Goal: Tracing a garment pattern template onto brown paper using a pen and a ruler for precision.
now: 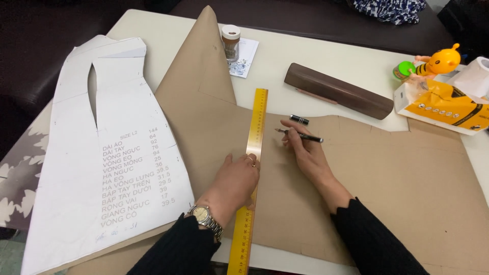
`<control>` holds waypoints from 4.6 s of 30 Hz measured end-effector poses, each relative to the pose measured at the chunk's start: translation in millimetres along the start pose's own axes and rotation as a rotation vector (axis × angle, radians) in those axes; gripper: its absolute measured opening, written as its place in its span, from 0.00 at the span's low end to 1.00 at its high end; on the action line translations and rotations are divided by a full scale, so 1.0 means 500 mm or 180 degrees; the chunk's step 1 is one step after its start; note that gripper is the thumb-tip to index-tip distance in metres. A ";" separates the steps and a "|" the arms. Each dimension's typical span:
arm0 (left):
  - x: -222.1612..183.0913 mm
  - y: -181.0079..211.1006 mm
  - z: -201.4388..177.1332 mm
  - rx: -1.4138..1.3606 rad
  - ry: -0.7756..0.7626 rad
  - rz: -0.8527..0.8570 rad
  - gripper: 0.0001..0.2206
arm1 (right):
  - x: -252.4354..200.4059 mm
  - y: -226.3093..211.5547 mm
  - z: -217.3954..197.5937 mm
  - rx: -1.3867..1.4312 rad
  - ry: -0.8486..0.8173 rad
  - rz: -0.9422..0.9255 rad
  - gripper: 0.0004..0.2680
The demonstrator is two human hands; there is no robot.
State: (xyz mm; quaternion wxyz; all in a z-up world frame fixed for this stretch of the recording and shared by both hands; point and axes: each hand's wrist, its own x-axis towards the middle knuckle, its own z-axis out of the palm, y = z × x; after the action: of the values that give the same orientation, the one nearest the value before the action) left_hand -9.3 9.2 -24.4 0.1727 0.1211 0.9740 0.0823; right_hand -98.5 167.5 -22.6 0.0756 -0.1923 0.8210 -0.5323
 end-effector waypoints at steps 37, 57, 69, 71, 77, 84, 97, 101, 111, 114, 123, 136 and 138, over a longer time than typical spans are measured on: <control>-0.056 0.045 -0.075 0.0073 0.0315 -0.0201 0.19 | -0.166 -0.077 -0.013 -0.0164 -0.0627 0.0090 0.08; -0.062 0.053 0.020 -0.2604 0.1356 -0.2116 0.16 | 0.023 0.054 0.008 0.1111 -0.0007 -0.0476 0.05; -0.233 0.075 0.008 -0.4310 0.2350 -0.3425 0.09 | 0.017 0.041 0.008 0.1118 -0.0072 -0.0467 0.05; -0.241 0.067 0.021 -0.4598 0.2656 -0.3242 0.08 | 0.017 0.037 0.007 0.1065 -0.0080 -0.0498 0.06; -0.270 0.055 0.009 -0.5212 0.2747 -0.3137 0.06 | 0.017 0.028 0.005 0.0901 -0.0104 -0.0415 0.06; -0.270 0.043 -0.027 -0.4623 0.2362 -0.3288 0.15 | 0.021 0.045 0.007 0.1000 -0.0150 -0.0402 0.06; -0.308 0.088 0.034 -0.4648 0.0594 -0.3667 0.21 | 0.004 0.031 0.005 0.0966 -0.0766 -0.0444 0.03; -0.334 0.082 0.160 -0.3684 0.1295 -0.2745 0.15 | 0.003 0.033 0.002 0.0890 -0.0873 -0.0367 0.03; -0.340 0.096 0.178 -0.3757 0.0305 -0.3922 0.09 | 0.009 0.044 -0.002 0.0774 -0.0782 -0.0371 0.02; -0.332 0.104 0.171 -0.3924 0.0353 -0.4050 0.17 | 0.007 0.045 -0.004 0.0719 -0.0863 -0.0361 0.03; -0.323 0.132 0.188 -0.3042 0.0995 -0.3819 0.22 | 0.003 0.045 -0.006 0.0836 -0.1194 -0.0418 0.04; -0.342 0.145 0.242 -0.2583 0.1398 -0.3345 0.22 | 0.003 0.054 -0.010 0.0507 -0.1846 -0.0722 0.04; -0.343 0.148 0.241 -0.2711 0.1406 -0.3417 0.21 | 0.005 0.053 -0.010 0.0544 -0.1902 -0.0717 0.04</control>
State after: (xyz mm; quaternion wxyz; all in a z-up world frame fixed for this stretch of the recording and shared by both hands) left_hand 205.2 49.0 -66.9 0.0206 -0.4717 0.7947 0.3814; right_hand -108.7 180.3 -44.1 0.2696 -0.4225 0.6884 -0.5243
